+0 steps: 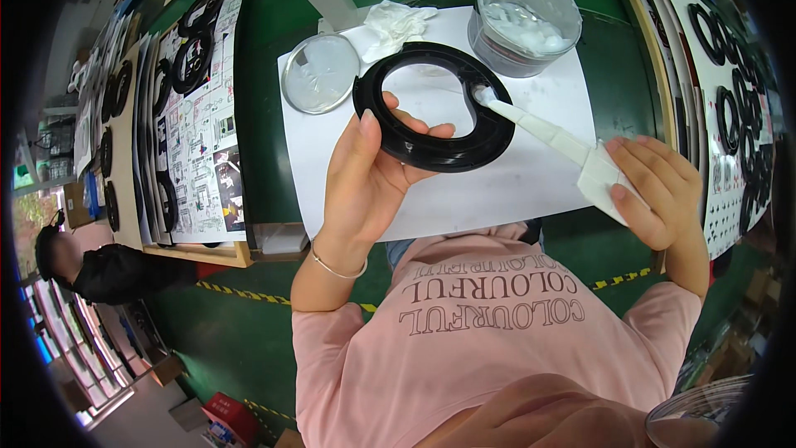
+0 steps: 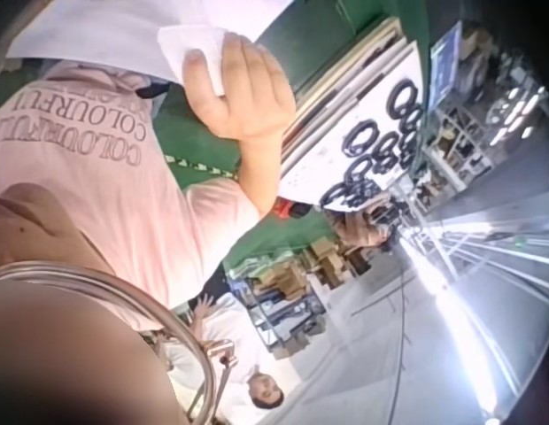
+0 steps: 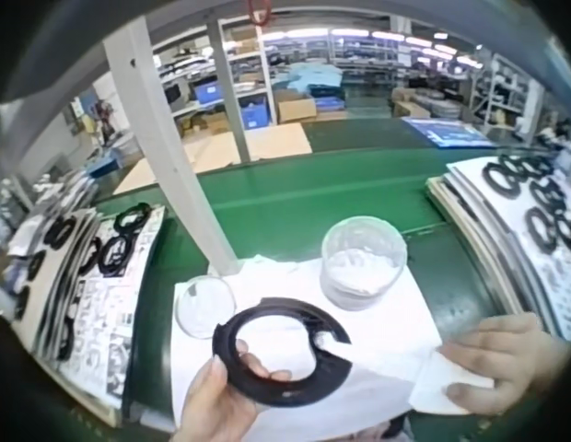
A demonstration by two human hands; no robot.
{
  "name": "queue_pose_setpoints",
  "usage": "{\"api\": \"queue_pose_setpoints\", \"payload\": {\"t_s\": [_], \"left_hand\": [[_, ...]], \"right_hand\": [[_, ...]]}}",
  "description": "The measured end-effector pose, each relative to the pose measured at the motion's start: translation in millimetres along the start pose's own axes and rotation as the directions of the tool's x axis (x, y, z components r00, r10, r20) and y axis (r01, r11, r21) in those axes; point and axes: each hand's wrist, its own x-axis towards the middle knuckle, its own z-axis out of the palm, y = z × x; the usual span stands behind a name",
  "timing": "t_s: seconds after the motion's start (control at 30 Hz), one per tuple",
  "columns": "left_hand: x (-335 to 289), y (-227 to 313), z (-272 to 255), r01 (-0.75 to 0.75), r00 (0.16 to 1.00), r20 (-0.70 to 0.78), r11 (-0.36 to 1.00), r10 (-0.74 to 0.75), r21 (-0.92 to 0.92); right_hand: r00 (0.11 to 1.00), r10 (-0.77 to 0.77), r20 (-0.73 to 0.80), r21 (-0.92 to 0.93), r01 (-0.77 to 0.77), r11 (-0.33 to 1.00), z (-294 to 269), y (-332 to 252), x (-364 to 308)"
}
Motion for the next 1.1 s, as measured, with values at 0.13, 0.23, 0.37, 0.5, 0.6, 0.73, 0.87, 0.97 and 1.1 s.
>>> {"api": "queue_pose_setpoints", "payload": {"t_s": [0.13,0.23,0.37,0.5,0.6,0.73,0.87,0.97,1.1], "left_hand": [[-2.5,1.0,3.0,-0.038,0.999,0.035,0.989,0.034,0.139],[-4.0,1.2,5.3,-0.071,0.995,0.079,0.972,0.055,0.226],[-6.1,1.6,4.7,-0.129,0.983,0.161,0.945,0.083,0.301],[-7.4,0.9,5.6,-0.158,0.979,0.180,0.923,0.099,0.351],[-7.6,-1.1,5.4,-0.204,0.971,0.203,0.883,0.127,0.422],[-7.7,-4.2,3.8,-0.258,0.954,0.262,0.845,0.146,0.468],[-6.8,-5.1,2.9,-0.302,0.933,0.329,0.812,0.145,0.499],[-6.4,-5.5,2.3,-0.310,0.930,0.347,0.772,0.125,0.555],[-7.9,-6.3,-0.6,-0.322,0.928,0.351,0.745,0.126,0.583]], "right_hand": [[0.996,0.090,-0.007,0.037,-0.090,0.995,-4.8,5.5,-0.5],[0.997,0.078,-0.022,0.037,-0.077,0.996,-3.2,9.7,5.3],[0.999,0.036,-0.018,0.019,-0.036,0.999,0.6,13.4,9.6],[0.999,0.039,-0.019,0.049,-0.038,0.998,3.8,15.3,6.0],[0.997,0.072,-0.027,0.099,-0.068,0.993,5.9,16.3,1.8],[0.979,0.193,0.059,0.300,-0.202,0.932,8.7,14.9,-7.0],[0.838,0.533,0.116,0.360,-0.535,0.764,16.1,0.9,-22.6],[0.541,0.807,0.236,0.714,-0.660,0.234,35.1,-5.6,-19.3],[0.320,0.812,0.488,0.803,-0.528,-0.274,48.5,-0.2,-10.2]]}}
